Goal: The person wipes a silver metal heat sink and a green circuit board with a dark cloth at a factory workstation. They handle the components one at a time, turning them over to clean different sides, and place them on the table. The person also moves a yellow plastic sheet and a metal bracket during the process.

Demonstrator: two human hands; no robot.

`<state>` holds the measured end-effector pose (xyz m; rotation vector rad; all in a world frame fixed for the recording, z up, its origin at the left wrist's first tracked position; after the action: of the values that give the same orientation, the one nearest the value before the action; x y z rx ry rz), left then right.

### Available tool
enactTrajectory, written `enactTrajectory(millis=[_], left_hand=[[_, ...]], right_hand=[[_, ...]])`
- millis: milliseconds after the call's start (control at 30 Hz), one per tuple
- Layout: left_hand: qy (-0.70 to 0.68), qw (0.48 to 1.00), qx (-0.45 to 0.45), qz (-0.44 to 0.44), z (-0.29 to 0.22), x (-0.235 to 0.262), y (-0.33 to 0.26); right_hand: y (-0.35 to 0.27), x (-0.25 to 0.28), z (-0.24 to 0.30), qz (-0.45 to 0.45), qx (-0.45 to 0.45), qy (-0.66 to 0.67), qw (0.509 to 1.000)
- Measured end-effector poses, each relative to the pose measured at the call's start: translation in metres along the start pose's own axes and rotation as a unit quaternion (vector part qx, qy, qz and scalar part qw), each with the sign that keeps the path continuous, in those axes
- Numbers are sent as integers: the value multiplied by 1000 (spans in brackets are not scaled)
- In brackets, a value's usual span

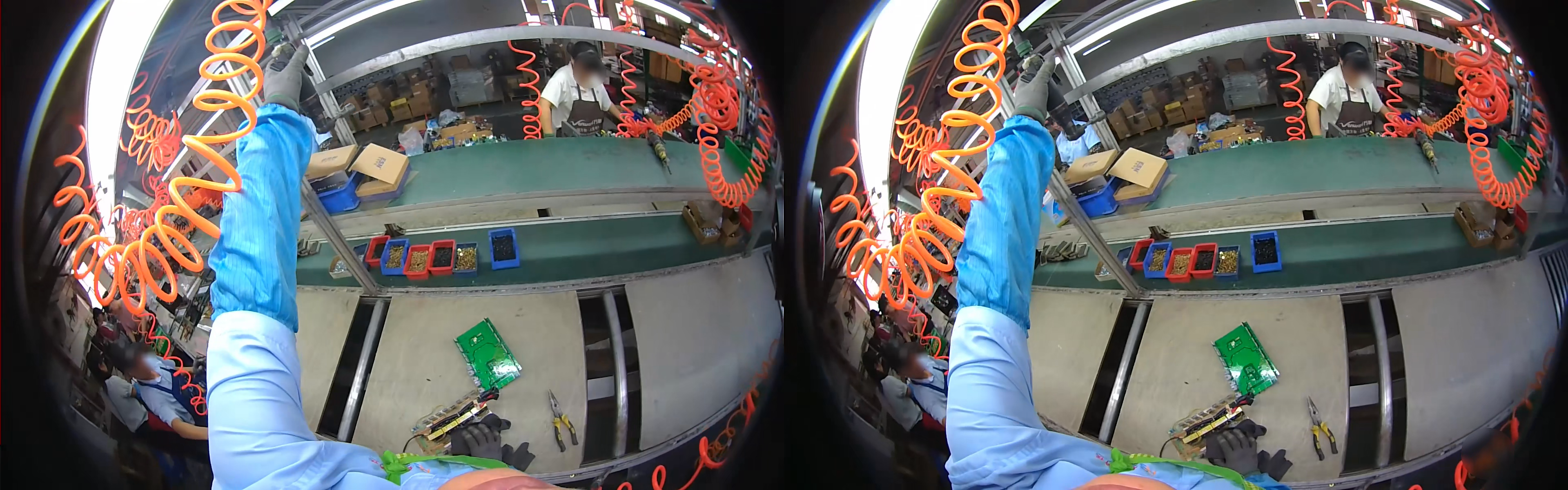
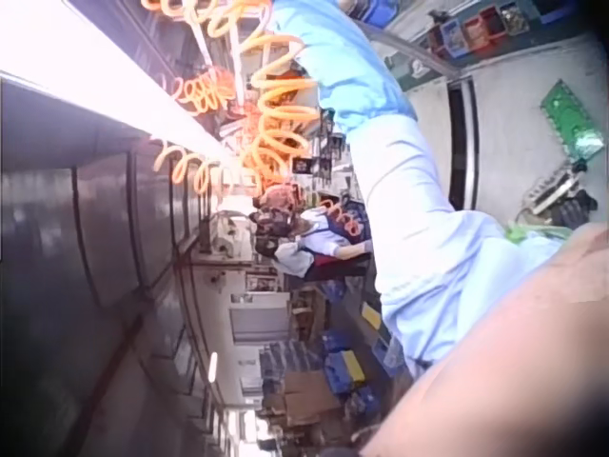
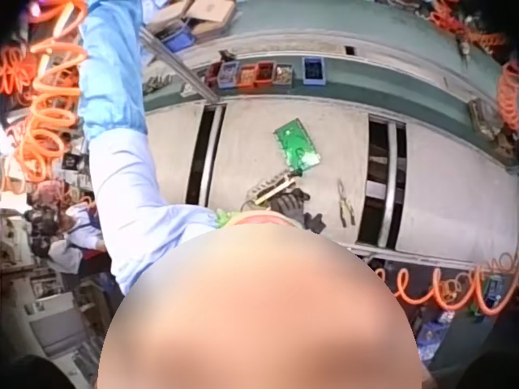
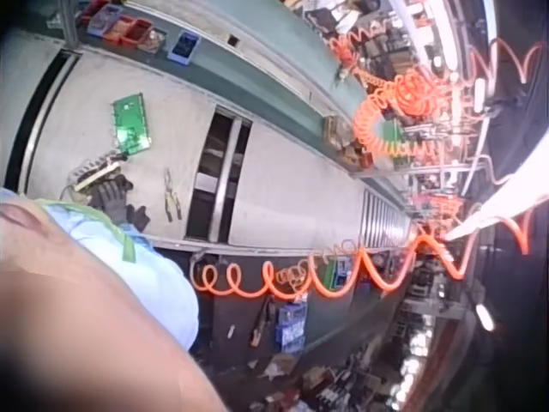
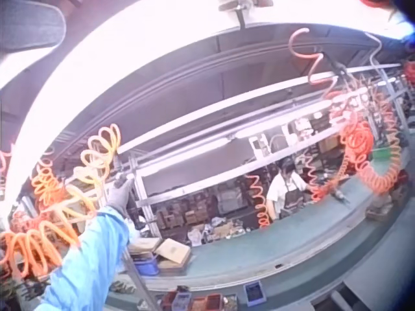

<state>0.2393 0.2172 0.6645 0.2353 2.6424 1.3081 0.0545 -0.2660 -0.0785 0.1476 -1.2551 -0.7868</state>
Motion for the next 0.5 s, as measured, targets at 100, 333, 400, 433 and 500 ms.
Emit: enactTrajectory(millis=[100,333,400,433,500], left_hand=[[-25,999,-29,4,22,-1,22],[137,982,-125,-23,63,7,37],[133,988,-72,-21,51,-23,-4],[259,963,-34,-65,32,-12,-29],[255,956,-106,-96,57,18,-22]], right_hand=[[4,3,0,10,5,29,1000],[0,5,7,-13,19,35,999],[21,19,3,1,-32,54,998],[24,19,4,-4,-45,64,997],[18,19,8,6,-40,95,995]])
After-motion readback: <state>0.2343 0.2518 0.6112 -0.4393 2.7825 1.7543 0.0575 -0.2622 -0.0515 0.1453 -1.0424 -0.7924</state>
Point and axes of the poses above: each hand's wrist, its own y-axis towards the middle knuckle, its own x-axis out of the back of the hand, z = x × y, the point moved 9 cm from there along y, towards the middle knuckle, and after that the axes turned 10 degrees about -z, right-handed, at the moved point
